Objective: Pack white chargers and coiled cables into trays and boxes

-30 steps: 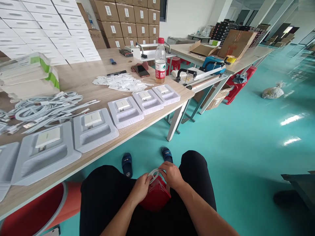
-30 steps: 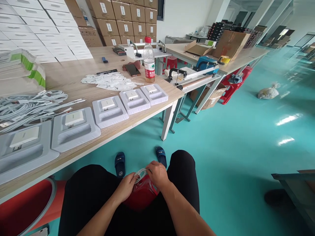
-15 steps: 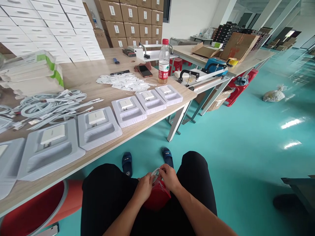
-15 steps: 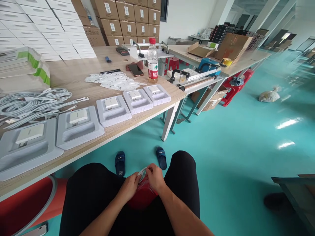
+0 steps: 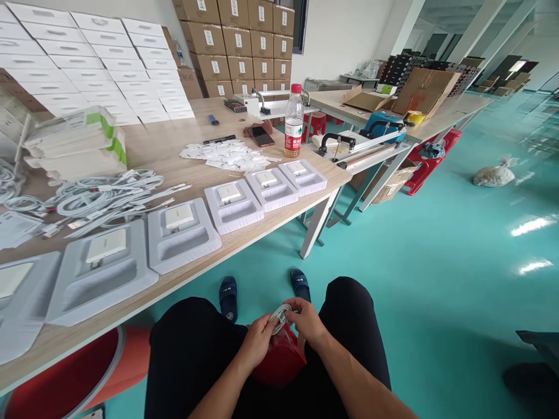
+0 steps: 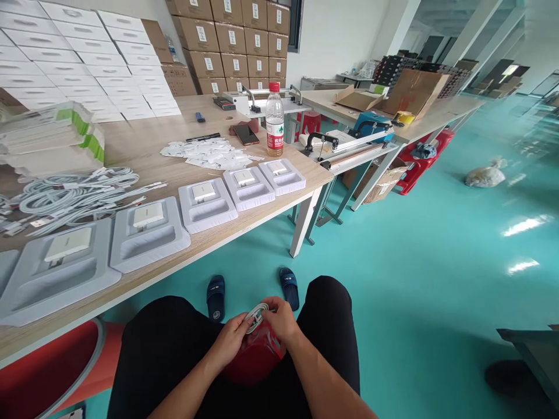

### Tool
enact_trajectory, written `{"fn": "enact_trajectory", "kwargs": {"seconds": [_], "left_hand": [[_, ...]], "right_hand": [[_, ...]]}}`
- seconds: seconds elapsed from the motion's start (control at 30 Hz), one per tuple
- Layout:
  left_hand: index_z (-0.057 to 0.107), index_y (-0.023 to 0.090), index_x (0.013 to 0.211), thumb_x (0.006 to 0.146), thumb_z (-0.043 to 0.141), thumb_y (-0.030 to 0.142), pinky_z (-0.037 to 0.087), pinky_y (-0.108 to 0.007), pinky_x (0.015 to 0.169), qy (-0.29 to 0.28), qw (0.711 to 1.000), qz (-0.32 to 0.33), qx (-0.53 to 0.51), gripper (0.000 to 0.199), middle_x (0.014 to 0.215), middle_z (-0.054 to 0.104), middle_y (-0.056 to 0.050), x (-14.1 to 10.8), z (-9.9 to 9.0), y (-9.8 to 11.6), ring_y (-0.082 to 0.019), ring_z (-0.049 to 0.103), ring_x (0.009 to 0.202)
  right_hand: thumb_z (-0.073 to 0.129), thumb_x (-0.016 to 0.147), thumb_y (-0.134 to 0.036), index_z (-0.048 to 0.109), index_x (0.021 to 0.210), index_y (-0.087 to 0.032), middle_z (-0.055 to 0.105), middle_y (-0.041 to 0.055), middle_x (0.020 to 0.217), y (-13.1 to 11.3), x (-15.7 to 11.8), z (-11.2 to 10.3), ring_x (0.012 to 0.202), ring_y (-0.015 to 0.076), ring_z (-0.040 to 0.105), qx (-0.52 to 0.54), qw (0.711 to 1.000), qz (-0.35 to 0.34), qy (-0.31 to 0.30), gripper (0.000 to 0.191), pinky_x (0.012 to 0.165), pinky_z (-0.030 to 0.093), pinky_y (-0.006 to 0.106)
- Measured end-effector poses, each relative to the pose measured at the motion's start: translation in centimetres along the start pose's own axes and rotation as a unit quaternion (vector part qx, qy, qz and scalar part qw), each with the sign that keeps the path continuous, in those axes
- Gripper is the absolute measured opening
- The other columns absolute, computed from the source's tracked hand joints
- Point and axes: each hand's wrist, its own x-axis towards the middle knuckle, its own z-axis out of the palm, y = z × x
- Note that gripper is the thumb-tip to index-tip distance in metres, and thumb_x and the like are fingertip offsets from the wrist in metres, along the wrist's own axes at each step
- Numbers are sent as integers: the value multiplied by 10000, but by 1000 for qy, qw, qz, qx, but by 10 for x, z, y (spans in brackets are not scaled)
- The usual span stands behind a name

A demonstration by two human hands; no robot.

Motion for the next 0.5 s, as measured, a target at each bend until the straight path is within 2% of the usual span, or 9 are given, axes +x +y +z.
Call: {"fn": "enact_trajectory", "kwargs": {"seconds": [0.1, 0.17, 0.2, 0.27, 0.3, 0.37, 0.43, 0.5], "left_hand": [[665, 194, 803, 772, 594, 685, 368, -250, 511, 24, 999, 22, 1, 497, 596, 587, 3, -10, 3, 3, -157, 517, 530], [711, 191, 843, 794, 605, 640, 410, -260, 551, 45, 998, 45, 12, 464, 649, 627, -17, -22, 0, 13, -173, 552, 588], [735, 196, 886, 817, 604, 605, 433, -268, 575, 55, 997, 58, 24, 435, 679, 650, -27, -32, -4, 21, -181, 568, 609], [743, 245, 1070, 888, 554, 530, 497, -292, 682, 90, 988, 102, 77, 387, 864, 717, -58, -58, -20, 45, -212, 631, 727], [724, 278, 1154, 908, 548, 485, 510, -301, 816, 116, 975, 143, 124, 366, 1060, 718, -70, -74, -31, 59, -236, 656, 888], [674, 324, 1260, 936, 526, 421, 460, -316, 1002, 192, 932, 220, 216, 369, 1329, 628, -57, -110, -58, 92, -278, 594, 1164], [618, 343, 1333, 937, 530, 378, 435, -342, 1054, 276, 865, 277, 313, 407, 1381, 594, -41, -137, -89, 127, -293, 546, 1245], [551, 360, 1391, 959, 485, 358, 451, -360, 1033, 335, 795, 293, 412, 437, 1389, 576, -38, -148, -118, 160, -277, 535, 1253]], "right_hand": [[746, 591, -349, 686, 800, -181, 661, 17, 696, -5, -12, 1, 578, 156, 565, 32, 999, -5, -40, 274, 514, 423, 270], [756, 603, -467, 692, 887, -192, 686, 36, 760, -4, -18, -1, 619, 170, 587, 62, 996, -9, -57, 400, 516, 424, 269], [772, 601, -518, 702, 953, -204, 706, 52, 843, -2, -18, -3, 669, 181, 608, 104, 994, 12, -42, 477, 531, 436, 270], [779, 599, -603, 709, 1027, -226, 713, 75, 966, 4, -12, -7, 747, 195, 632, 159, 984, 68, -32, 575, 552, 451, 269], [793, 577, -620, 720, 1007, -226, 711, 80, 957, 7, -8, -9, 744, 197, 632, 173, 980, 93, -28, 588, 538, 441, 265], [815, 541, -624, 736, 934, -219, 703, 81, 897, 12, -1, -10, 708, 194, 624, 179, 976, 122, -27, 570, 501, 409, 261], [825, 528, -610, 745, 879, -214, 690, 74, 833, 16, 2, -6, 673, 188, 613, 164, 978, 126, -34, 535, 478, 377, 257], [814, 532, -610, 753, 850, -214, 676, 65, 790, 18, 1, 2, 643, 183, 604, 133, 982, 120, -59, 512, 469, 356, 257]]}}
